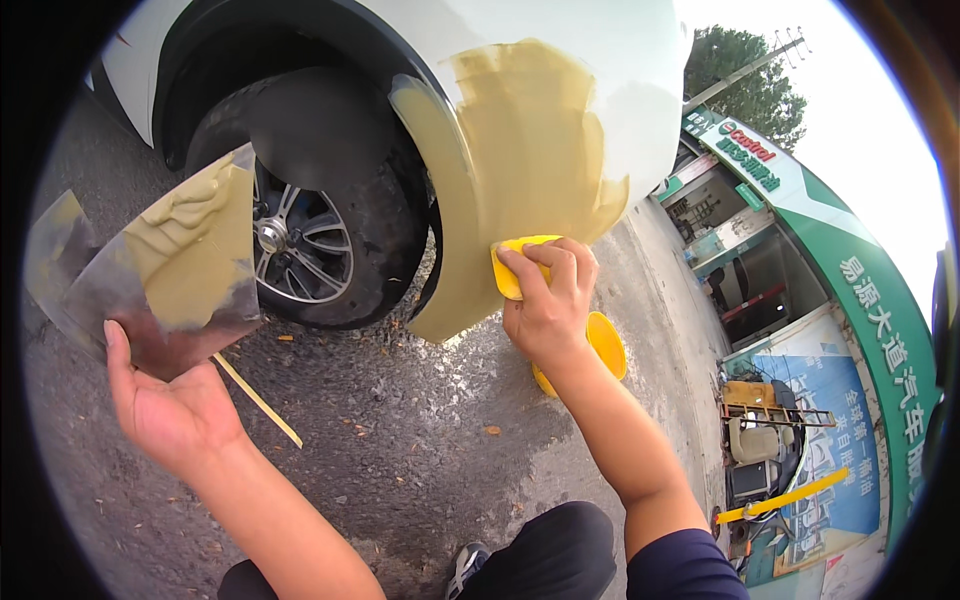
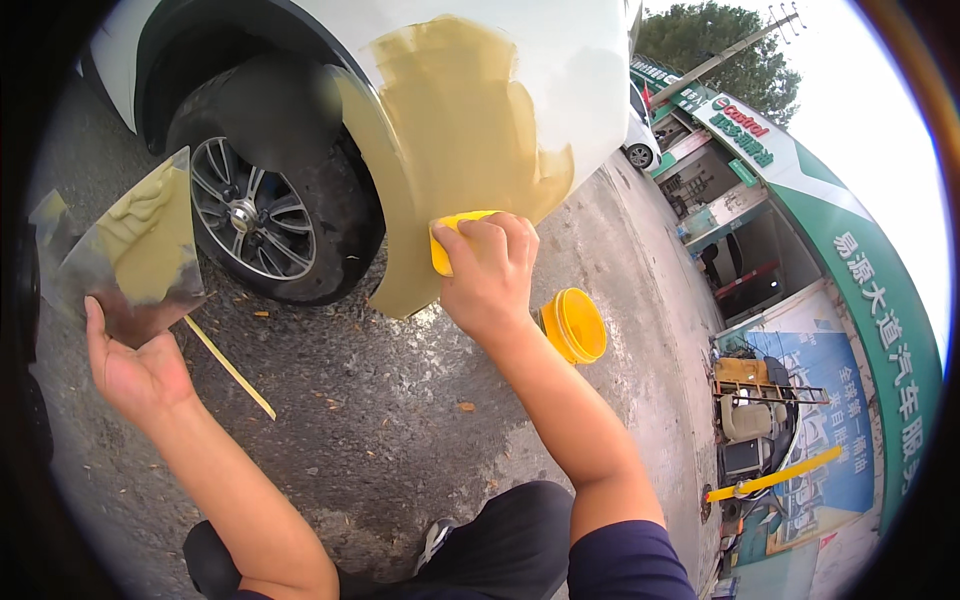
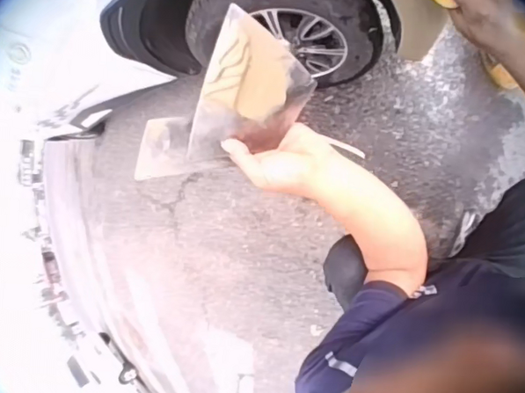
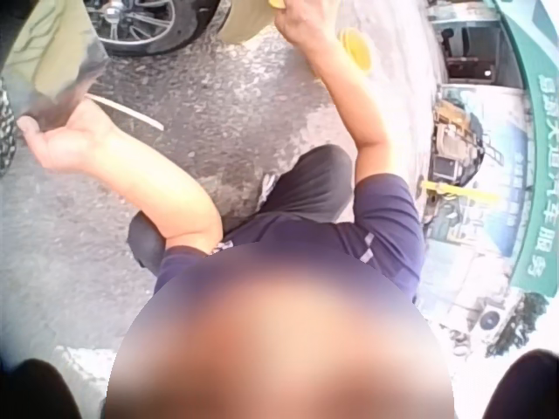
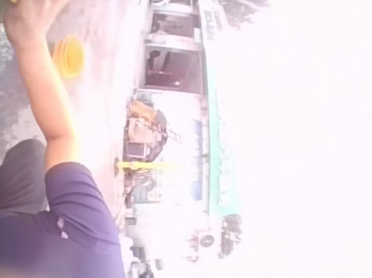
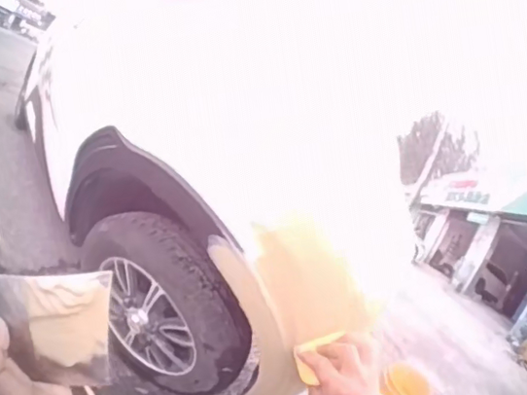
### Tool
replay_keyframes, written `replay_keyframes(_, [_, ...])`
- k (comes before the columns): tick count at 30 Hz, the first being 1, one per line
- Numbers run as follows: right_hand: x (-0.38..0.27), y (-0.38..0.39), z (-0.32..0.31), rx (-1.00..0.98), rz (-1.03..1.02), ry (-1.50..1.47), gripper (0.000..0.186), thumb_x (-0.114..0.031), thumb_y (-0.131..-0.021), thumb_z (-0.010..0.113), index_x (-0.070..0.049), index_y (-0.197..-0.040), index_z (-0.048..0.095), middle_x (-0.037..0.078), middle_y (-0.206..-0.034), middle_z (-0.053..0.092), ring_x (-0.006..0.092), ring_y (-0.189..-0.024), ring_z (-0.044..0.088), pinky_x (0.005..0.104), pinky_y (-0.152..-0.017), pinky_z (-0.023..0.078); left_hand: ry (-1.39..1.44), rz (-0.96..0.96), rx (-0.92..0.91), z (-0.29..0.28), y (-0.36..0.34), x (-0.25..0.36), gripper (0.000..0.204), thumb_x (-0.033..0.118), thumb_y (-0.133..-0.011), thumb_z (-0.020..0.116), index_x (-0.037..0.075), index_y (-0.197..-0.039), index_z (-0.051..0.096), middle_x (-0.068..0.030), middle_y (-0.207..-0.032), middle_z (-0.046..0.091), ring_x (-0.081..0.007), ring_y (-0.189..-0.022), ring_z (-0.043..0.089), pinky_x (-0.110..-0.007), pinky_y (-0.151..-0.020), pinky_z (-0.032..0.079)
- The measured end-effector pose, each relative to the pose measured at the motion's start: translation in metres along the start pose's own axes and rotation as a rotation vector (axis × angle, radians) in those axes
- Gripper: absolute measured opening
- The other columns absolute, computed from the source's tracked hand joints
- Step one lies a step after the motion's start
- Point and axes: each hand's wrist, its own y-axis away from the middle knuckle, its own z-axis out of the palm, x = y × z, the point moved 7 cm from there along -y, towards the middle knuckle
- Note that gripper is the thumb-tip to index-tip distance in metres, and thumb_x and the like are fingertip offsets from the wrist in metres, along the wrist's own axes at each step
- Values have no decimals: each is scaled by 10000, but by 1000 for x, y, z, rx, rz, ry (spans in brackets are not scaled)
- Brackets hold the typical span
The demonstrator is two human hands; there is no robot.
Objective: The person applies beige body filler to the front bumper of a white car using a yellow plastic spreader and a metal mixing palette. They spread the filler over the bumper surface, then scrape excess filler back onto the palette and mix it with a hardener from a small can.
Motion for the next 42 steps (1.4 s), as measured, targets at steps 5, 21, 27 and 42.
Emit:
replay_keyframes(5, [1,23,5,-10,-6,-19,472,-16,-620,721,-136,-1077,726,59,-1067,593,314,-1065,543,536,-976,441,-29,43,-29,4,2,13,406,181,-991,665,-19,-1327,557,-118,-1290,614,-257,-1247,550,-481,-1085,423])
replay_keyframes(21, [74,-90,-64,379,573,-196,305,5,-861,569,-87,-1101,732,137,-1090,637,341,-1011,585,433,-925,483,-89,96,-87,27,28,23,553,201,-1006,644,-70,-1443,440,-164,-1437,524,-283,-1332,495,-476,-1132,384])
replay_keyframes(27, [46,-126,-56,389,432,53,305,-8,-851,588,-94,-1100,742,123,-1017,629,335,-1005,570,431,-959,440,-73,75,-80,21,16,26,539,213,-1008,638,-48,-1441,452,-161,-1438,523,-290,-1331,494,-503,-1137,370])
replay_keyframes(42, [20,-82,-30,256,217,10,250,-27,-757,731,-113,-991,730,90,-971,596,329,-929,549,435,-851,455,-79,31,-54,11,1,5,551,200,-1001,650,-51,-1446,443,-159,-1449,520,-284,-1339,489,-481,-1145,364])
